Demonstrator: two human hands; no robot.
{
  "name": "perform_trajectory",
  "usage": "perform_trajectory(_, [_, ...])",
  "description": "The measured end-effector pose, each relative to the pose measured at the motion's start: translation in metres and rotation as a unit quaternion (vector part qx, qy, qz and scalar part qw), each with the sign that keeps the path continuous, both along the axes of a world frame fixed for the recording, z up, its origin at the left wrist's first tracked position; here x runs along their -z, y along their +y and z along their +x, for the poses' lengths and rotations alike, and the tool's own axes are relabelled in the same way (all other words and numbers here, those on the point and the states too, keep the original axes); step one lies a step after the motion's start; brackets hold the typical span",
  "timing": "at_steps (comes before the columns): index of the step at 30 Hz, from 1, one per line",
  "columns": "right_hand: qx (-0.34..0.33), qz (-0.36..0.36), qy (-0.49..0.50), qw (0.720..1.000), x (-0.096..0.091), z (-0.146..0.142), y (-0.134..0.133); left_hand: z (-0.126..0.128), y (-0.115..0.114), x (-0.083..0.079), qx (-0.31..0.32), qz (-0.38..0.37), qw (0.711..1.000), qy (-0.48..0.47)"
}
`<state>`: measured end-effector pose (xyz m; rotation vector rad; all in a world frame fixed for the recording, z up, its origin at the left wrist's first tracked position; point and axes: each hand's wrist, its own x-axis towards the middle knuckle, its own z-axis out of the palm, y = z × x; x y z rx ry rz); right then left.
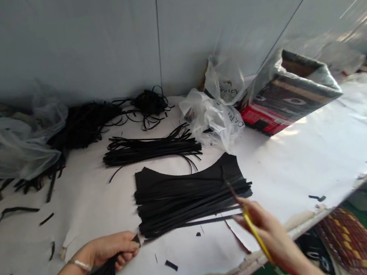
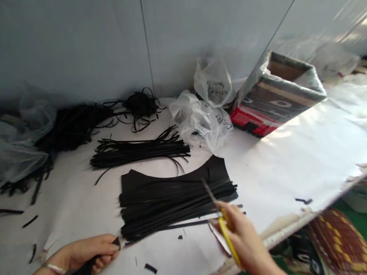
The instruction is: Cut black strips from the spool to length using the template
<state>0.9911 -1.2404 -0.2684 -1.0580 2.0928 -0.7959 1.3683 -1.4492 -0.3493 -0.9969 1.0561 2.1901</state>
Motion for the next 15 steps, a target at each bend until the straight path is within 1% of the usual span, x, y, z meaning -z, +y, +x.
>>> perform_trajectory(1, [0.022,0.026,0.116,0.993,0.008,-0.04,0.007,-0.001,0.002,-0.002,0.0,-0.013,1.0,-0.003])
perform_trajectory(2, [0.033,0.064,0.22,0.973,0.017,-0.078,0.013,-0.001,0.003,-0.003,0.0,-0.024,1.0,-0.005])
perform_trajectory(3, [0.026,0.106,0.287,0.952,0.028,-0.112,0.019,-0.002,0.004,-0.004,0.002,-0.029,1.0,-0.008])
perform_trajectory(4, [0.008,0.146,0.327,0.934,0.038,-0.142,0.024,-0.003,0.005,-0.005,0.002,-0.032,0.999,-0.01])
perform_trajectory(5, [-0.011,0.184,0.353,0.917,0.048,-0.165,0.029,-0.003,0.005,-0.005,0.0,-0.035,0.999,-0.012])
perform_trajectory(6, [-0.035,0.22,0.365,0.904,0.056,-0.182,0.032,-0.004,0.005,-0.006,-0.002,-0.035,0.999,-0.014])
perform_trajectory(7, [-0.052,0.251,0.379,0.889,0.062,-0.192,0.033,-0.004,0.006,-0.006,-0.004,-0.035,0.999,-0.018])
perform_trajectory(8, [-0.066,0.272,0.397,0.874,0.066,-0.197,0.032,-0.004,0.006,-0.007,-0.007,-0.035,0.999,-0.022])
perform_trajectory(9, [-0.08,0.281,0.42,0.859,0.068,-0.196,0.029,-0.005,0.007,-0.008,-0.01,-0.037,0.999,-0.027])
perform_trajectory(11, [-0.113,0.264,0.466,0.837,0.068,-0.186,0.016,-0.004,0.009,-0.008,-0.022,-0.04,0.998,-0.034])
perform_trajectory(13, [-0.138,0.241,0.483,0.83,0.066,-0.174,-0.001,-0.003,0.011,-0.008,-0.038,-0.044,0.998,-0.038])
perform_trajectory(15, [-0.142,0.249,0.479,0.83,0.069,-0.172,-0.012,-0.001,0.012,-0.006,-0.046,-0.044,0.997,-0.039])
